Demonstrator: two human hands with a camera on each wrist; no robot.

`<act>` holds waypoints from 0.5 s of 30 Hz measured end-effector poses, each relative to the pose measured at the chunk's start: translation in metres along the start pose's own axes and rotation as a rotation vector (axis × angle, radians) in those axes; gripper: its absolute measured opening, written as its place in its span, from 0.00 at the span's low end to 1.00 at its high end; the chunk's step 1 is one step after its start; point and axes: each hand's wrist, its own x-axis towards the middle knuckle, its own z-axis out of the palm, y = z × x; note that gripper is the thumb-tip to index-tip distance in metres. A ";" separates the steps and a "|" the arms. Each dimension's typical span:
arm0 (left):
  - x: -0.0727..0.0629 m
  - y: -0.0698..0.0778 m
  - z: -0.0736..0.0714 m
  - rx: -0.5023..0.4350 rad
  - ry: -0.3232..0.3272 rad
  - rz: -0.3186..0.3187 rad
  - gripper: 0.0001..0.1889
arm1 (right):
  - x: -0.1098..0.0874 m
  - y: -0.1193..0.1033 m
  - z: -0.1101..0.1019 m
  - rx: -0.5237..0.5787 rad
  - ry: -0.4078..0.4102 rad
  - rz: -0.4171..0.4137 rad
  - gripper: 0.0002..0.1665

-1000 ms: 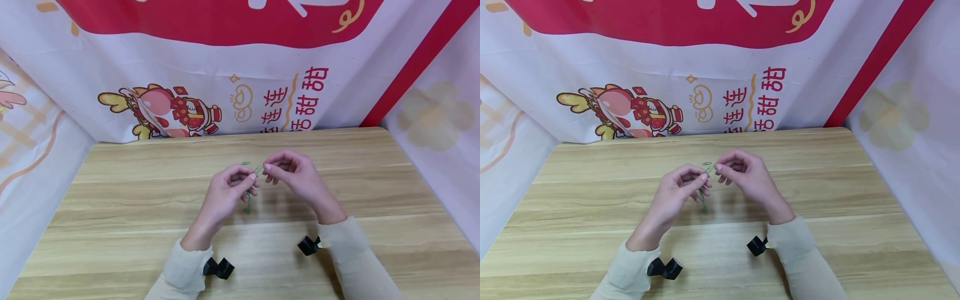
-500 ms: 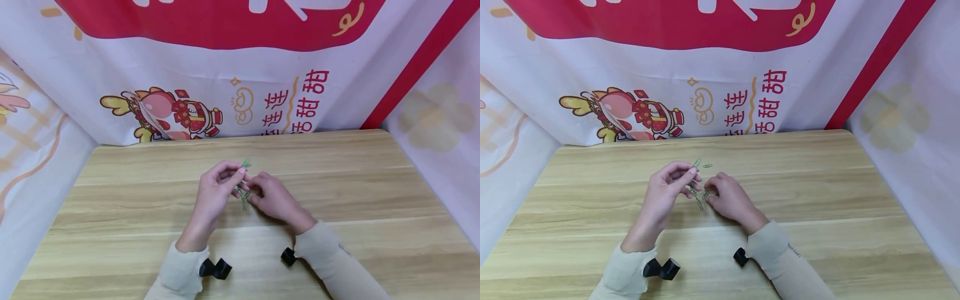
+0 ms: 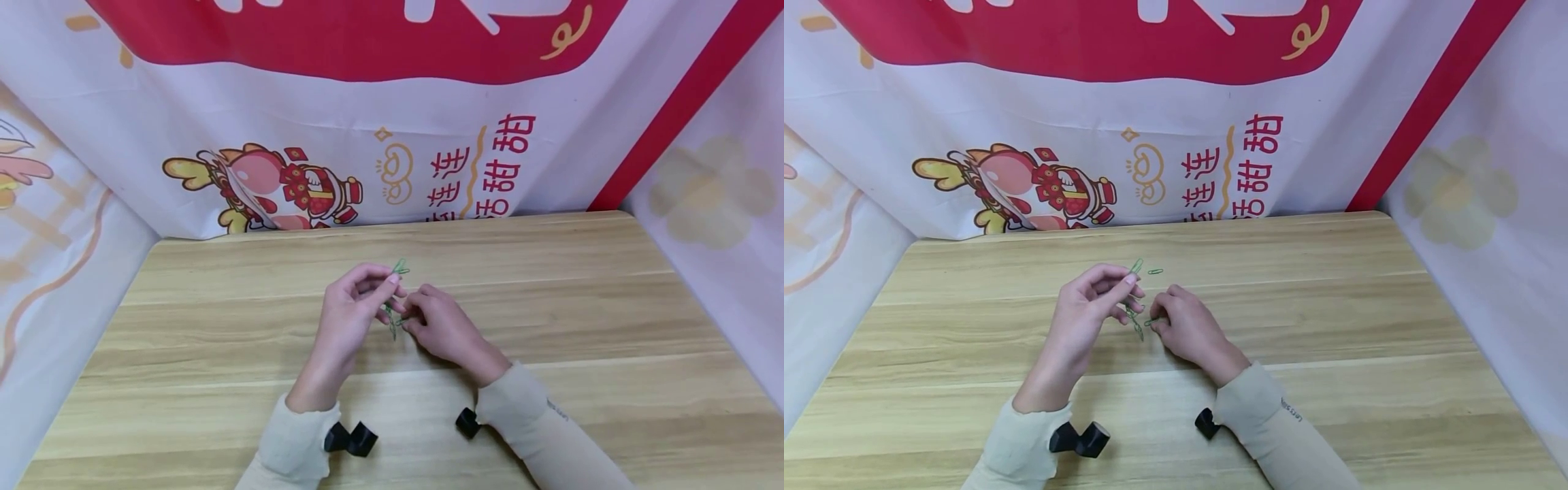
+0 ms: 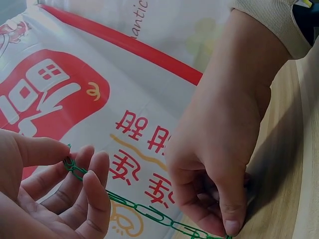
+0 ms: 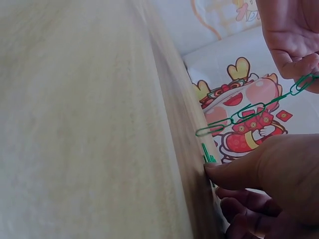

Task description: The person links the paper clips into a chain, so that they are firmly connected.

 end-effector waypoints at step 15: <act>-0.002 -0.003 0.004 0.021 -0.041 -0.012 0.09 | 0.001 0.007 -0.010 0.125 -0.060 0.076 0.05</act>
